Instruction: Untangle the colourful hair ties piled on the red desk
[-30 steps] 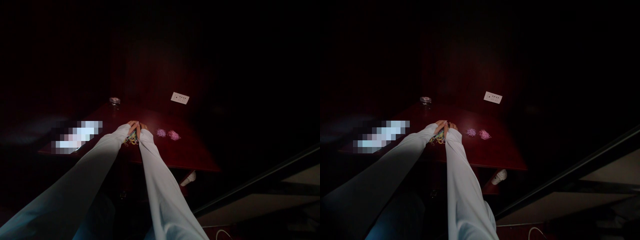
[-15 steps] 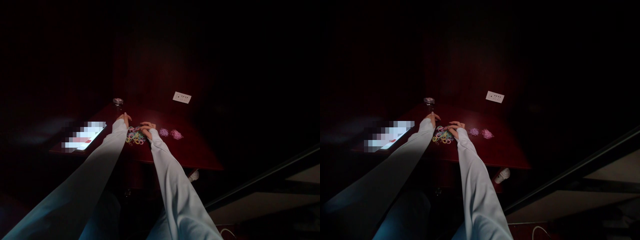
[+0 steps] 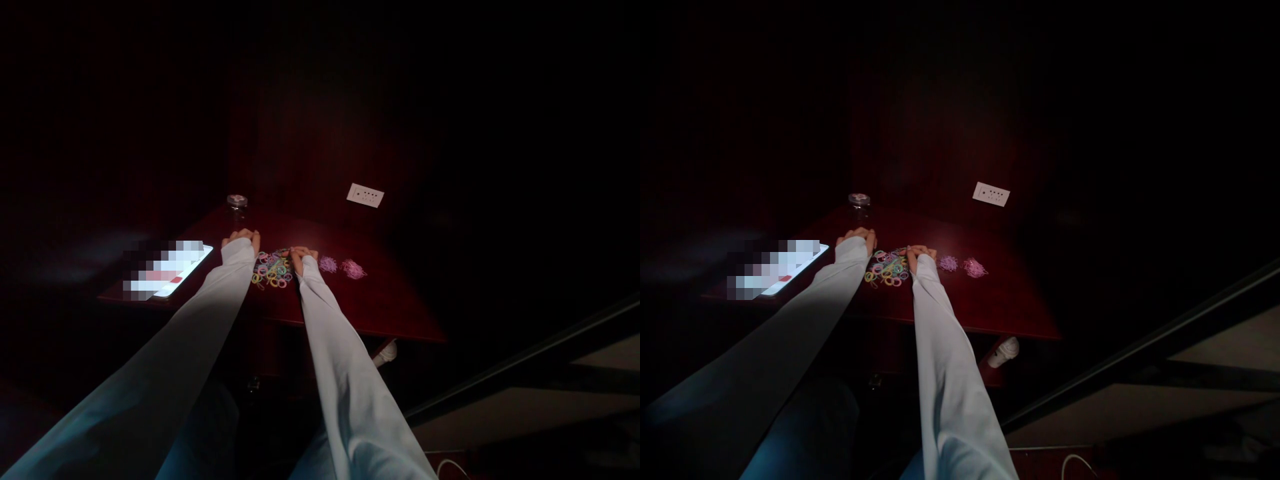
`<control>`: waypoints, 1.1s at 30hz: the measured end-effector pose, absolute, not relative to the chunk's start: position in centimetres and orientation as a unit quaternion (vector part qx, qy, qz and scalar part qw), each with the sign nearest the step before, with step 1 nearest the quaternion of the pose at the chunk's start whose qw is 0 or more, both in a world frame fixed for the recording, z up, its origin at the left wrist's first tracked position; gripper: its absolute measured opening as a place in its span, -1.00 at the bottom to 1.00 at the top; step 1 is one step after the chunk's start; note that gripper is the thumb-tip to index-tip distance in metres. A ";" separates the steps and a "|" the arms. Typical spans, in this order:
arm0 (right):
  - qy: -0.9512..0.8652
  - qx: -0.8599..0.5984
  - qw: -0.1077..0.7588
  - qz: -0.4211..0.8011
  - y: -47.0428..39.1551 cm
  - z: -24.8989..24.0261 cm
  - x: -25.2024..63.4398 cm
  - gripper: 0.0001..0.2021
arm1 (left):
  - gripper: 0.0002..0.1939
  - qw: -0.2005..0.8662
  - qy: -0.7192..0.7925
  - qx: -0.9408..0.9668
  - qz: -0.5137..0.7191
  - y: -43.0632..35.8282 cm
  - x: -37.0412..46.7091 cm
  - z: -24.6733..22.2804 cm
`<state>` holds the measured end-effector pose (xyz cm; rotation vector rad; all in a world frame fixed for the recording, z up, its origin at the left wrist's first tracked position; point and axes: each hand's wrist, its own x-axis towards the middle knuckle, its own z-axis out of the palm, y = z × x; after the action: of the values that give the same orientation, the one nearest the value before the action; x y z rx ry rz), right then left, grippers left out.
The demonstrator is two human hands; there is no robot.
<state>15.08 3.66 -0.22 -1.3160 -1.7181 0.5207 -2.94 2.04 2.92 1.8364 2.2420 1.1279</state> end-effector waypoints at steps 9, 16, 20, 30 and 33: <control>-0.715 -0.488 0.451 0.216 3.2 0.2 15.6 -0.58 | -0.76 0.031 0.773 0.569 0.281 2.9 -3.4 1.5; -0.711 -0.486 0.453 0.232 3.3 0.2 15.4 -0.56 | -0.79 0.048 0.707 0.623 0.331 3.3 -5.6 -0.4; -0.702 -0.502 0.443 0.241 3.4 0.2 15.2 -0.57 | -0.83 0.026 0.677 0.682 0.274 1.9 -5.4 -0.5; -0.712 -0.487 0.444 0.241 2.2 0.6 15.5 -0.56 | -0.83 -0.003 0.671 0.705 0.228 2.6 -5.0 -0.7; -0.714 -0.488 0.441 0.239 2.3 0.5 15.5 -0.55 | -0.78 0.006 0.647 0.718 0.257 2.9 -5.4 -1.0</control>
<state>15.51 2.28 0.53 -1.2124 -1.7737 0.5942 -5.38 2.86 -1.00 2.2470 2.0255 0.8056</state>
